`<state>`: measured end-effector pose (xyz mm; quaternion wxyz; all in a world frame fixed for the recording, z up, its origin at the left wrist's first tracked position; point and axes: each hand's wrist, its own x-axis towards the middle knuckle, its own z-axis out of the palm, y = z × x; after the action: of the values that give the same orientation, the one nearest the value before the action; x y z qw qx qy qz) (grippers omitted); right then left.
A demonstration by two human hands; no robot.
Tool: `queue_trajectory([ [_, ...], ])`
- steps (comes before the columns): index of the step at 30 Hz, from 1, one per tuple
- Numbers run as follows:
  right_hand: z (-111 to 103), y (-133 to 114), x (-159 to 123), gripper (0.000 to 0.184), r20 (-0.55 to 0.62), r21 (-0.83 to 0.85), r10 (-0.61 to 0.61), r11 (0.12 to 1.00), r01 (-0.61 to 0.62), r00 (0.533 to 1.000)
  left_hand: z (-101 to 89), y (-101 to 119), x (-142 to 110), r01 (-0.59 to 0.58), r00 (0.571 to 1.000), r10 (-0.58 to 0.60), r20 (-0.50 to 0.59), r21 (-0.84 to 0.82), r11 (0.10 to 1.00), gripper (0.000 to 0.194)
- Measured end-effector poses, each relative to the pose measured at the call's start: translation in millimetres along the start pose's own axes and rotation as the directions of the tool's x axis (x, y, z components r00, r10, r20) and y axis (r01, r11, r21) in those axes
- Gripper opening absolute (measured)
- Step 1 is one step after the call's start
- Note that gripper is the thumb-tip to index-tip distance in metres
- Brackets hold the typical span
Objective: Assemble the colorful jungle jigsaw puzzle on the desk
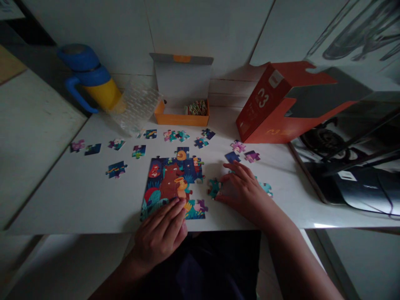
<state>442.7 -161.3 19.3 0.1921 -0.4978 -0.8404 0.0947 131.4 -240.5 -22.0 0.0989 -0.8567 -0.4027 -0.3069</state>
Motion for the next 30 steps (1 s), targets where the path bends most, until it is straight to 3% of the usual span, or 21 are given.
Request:
queue_trajectory([
  [7, -2, -4, -1, 0.032, -0.05, 0.071, 0.005, 0.997, -0.001, 0.999, -1.1, 0, 0, -0.004, 1.0, 0.004, 0.011, 0.006, 1.0, 0.04],
  [11, -8, -9, 0, 0.018, 0.018, 0.226, 0.04, 0.973, -0.043, 0.999, -1.5, 0, 2, -0.003, 1.0, 0.003, 0.006, 0.008, 1.0, 0.04],
  [14, -14, -12, -1, 0.005, 0.122, 0.357, 0.083, 0.926, -0.122, 0.989, -1.4, 0, 2, -0.004, 1.0, 0.004, 0.003, 0.006, 1.0, 0.04],
  [19, -10, -24, 1, 0.01, 0.076, 0.486, 0.221, 0.843, -0.23, 0.972, -1.0, 1, 2, -0.002, 1.0, 0.002, 0.001, -0.004, 1.0, 0.039],
  [22, -1, -39, 6, 0.017, 0.135, 0.582, 0.24, 0.766, -0.273, 0.961, -0.8, 1, 1, 0.0, 1.0, 0.0, 0.009, -0.009, 1.0, 0.037],
  [25, 7, -54, 13, 0.017, 0.224, 0.552, 0.234, 0.77, -0.321, 0.946, -0.9, 1, 0, -0.001, 1.0, 0.001, 0.006, -0.008, 1.0, 0.034],
  [30, 11, -61, 19, 0.018, 0.205, 0.432, 0.242, 0.847, -0.309, 0.948, -3.0, 1, 3, 0.002, 1.0, -0.002, 0.009, -0.003, 1.0, 0.034],
])
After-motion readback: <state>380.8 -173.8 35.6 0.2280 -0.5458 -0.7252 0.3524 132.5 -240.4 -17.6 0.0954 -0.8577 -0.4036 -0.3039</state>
